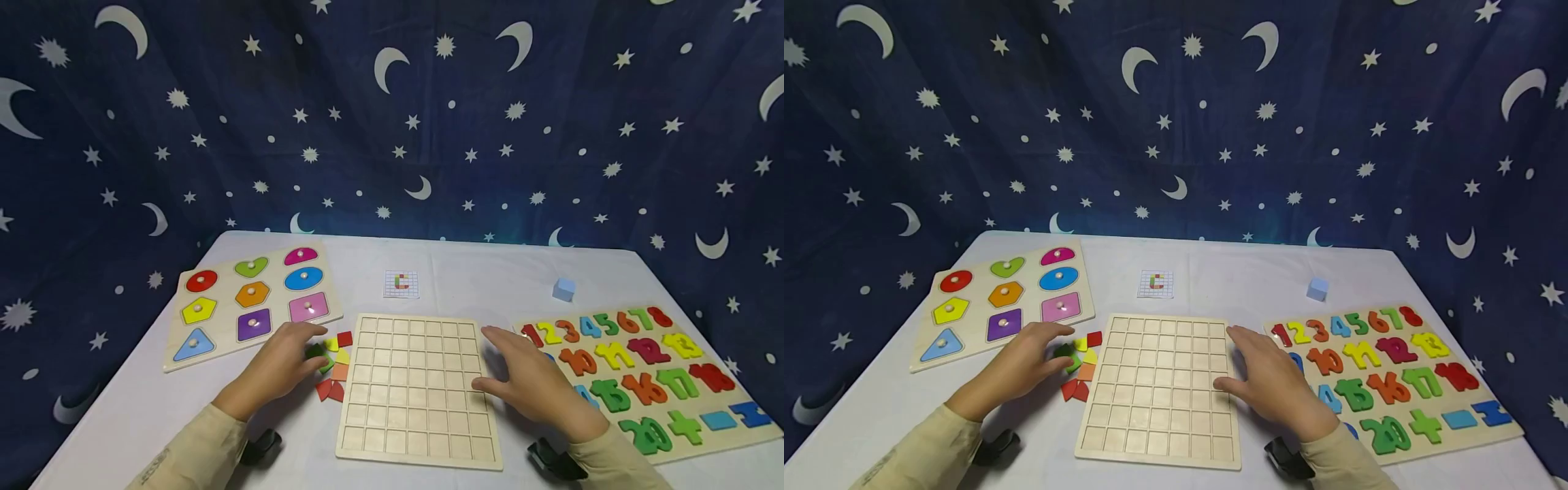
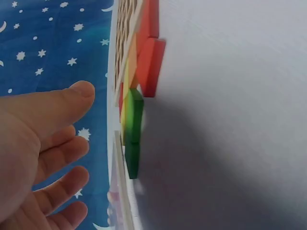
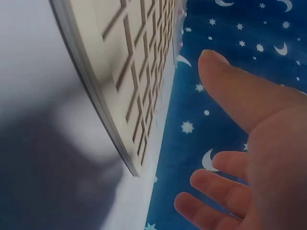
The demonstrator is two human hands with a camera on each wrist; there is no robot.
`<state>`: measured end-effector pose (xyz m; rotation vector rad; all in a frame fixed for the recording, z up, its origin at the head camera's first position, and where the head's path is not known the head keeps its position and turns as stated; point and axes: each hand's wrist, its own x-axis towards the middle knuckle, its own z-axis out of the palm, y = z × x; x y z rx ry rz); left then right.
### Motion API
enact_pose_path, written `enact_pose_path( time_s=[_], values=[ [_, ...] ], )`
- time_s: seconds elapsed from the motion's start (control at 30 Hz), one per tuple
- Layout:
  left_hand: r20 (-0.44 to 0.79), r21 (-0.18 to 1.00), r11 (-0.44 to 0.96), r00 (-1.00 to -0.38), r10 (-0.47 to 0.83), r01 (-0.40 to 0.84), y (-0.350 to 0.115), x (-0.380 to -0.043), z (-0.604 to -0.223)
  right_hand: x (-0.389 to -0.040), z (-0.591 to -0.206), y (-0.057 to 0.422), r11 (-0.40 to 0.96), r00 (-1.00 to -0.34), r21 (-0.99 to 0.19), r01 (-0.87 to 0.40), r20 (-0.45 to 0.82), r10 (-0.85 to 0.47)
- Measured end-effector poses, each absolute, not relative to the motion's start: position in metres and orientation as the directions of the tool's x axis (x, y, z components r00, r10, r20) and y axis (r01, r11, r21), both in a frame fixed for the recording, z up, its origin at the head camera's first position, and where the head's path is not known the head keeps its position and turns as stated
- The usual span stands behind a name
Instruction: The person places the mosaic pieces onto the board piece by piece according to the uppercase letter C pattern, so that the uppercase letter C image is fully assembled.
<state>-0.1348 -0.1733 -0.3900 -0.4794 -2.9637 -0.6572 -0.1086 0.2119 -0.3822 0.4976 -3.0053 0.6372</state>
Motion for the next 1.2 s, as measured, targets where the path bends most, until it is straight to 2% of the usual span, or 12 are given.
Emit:
enact_pose_path(
  time_s=[0.17,0.57,1.2],
  values=[
    [0.085,0.424,0.859,-0.956,0.279,0.288,-0.174,-0.137,-0.394,-0.108,-0.384,0.207,0.864,-0.946,-0.396,-0.311,0.04,-0.322],
    [0.058,0.444,0.852,-0.958,0.282,0.278,-0.177,-0.143,-0.403,-0.109,-0.391,0.203,0.871,-0.943,-0.414,-0.264,-0.082,-0.324],
    [0.018,0.447,0.851,-0.954,0.299,0.275,-0.175,-0.156,-0.401,-0.108,-0.399,0.203,0.871,-0.936,-0.41,-0.271,-0.098,-0.337]
  ],
)
